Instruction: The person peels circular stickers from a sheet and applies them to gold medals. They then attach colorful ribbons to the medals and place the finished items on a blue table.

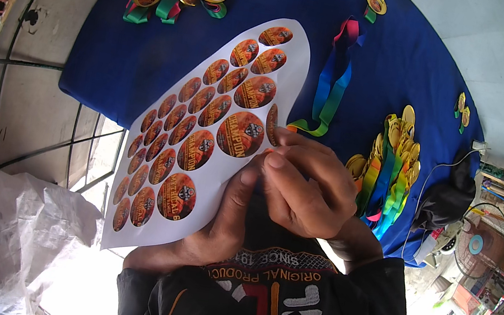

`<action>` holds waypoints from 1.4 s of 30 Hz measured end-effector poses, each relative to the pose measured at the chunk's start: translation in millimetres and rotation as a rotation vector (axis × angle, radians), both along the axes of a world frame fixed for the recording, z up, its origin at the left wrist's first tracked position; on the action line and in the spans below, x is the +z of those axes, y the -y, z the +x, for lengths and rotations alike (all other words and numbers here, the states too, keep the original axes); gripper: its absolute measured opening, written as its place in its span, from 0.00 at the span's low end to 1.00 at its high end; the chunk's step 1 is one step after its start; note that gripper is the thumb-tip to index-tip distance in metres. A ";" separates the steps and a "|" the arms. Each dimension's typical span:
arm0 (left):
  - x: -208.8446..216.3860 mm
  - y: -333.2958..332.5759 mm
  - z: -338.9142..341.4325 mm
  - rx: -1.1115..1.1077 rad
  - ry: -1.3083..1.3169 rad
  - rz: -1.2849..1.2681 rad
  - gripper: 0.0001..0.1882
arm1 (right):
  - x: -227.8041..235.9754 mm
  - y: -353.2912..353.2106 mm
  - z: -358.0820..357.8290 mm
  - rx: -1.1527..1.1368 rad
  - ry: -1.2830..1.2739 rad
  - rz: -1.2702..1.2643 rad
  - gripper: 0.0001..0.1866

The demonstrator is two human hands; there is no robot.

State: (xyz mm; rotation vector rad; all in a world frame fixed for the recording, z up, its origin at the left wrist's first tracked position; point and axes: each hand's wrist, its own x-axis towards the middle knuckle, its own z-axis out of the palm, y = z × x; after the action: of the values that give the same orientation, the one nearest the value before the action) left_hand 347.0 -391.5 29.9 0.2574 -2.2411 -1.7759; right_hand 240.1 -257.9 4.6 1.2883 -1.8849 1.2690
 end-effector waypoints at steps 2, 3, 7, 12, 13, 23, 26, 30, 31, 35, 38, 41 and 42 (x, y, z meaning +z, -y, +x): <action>0.5 0.4 1.1 0.002 0.012 -0.027 0.16 | 0.4 0.0 -0.4 -0.001 -0.003 0.002 0.19; 0.7 0.5 1.7 -0.002 0.022 -0.027 0.16 | 0.5 0.1 -0.6 0.008 -0.010 0.010 0.19; -0.7 1.1 4.0 -0.019 0.017 -0.112 0.16 | 1.8 -2.4 -1.1 0.025 0.006 0.054 0.20; -3.7 -1.7 7.1 0.002 -0.015 -0.078 0.16 | 3.4 -7.6 -2.9 0.048 -0.010 0.103 0.19; -3.8 -2.5 7.7 0.007 -0.011 -0.066 0.16 | 3.7 -8.5 -3.3 0.050 -0.015 0.111 0.19; -4.2 -5.6 8.3 0.089 -0.061 0.212 0.16 | 2.4 -6.9 -0.9 0.058 -0.046 0.110 0.17; -3.3 -7.0 9.6 0.090 -0.071 0.181 0.16 | 1.8 -8.6 0.3 0.066 -0.041 0.095 0.17; -1.5 -9.9 10.2 0.081 -0.065 0.147 0.16 | 0.6 -13.3 2.5 0.051 -0.063 0.091 0.17; -1.1 -10.8 9.9 0.082 -0.075 0.128 0.16 | 0.1 -14.6 3.0 0.049 -0.063 0.089 0.17; 0.4 -10.4 7.8 0.047 -0.083 -0.002 0.16 | -1.7 -20.6 3.8 0.044 -0.076 0.101 0.16; 0.8 -8.8 6.6 0.023 -0.091 -0.046 0.16 | -3.6 -22.9 2.8 0.044 -0.089 0.093 0.16; 0.3 -9.1 6.5 0.020 -0.073 -0.065 0.15 | -5.1 -24.2 1.6 0.035 -0.097 0.094 0.16; 0.0 -9.9 6.8 0.029 -0.073 -0.027 0.15 | -5.7 -24.6 1.5 0.034 -0.096 0.098 0.16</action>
State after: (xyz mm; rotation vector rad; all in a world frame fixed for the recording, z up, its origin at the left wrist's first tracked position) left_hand 353.8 -381.6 29.9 0.2148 -2.1985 -1.7112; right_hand 241.6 -233.2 -1.1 1.4117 -1.8854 1.1234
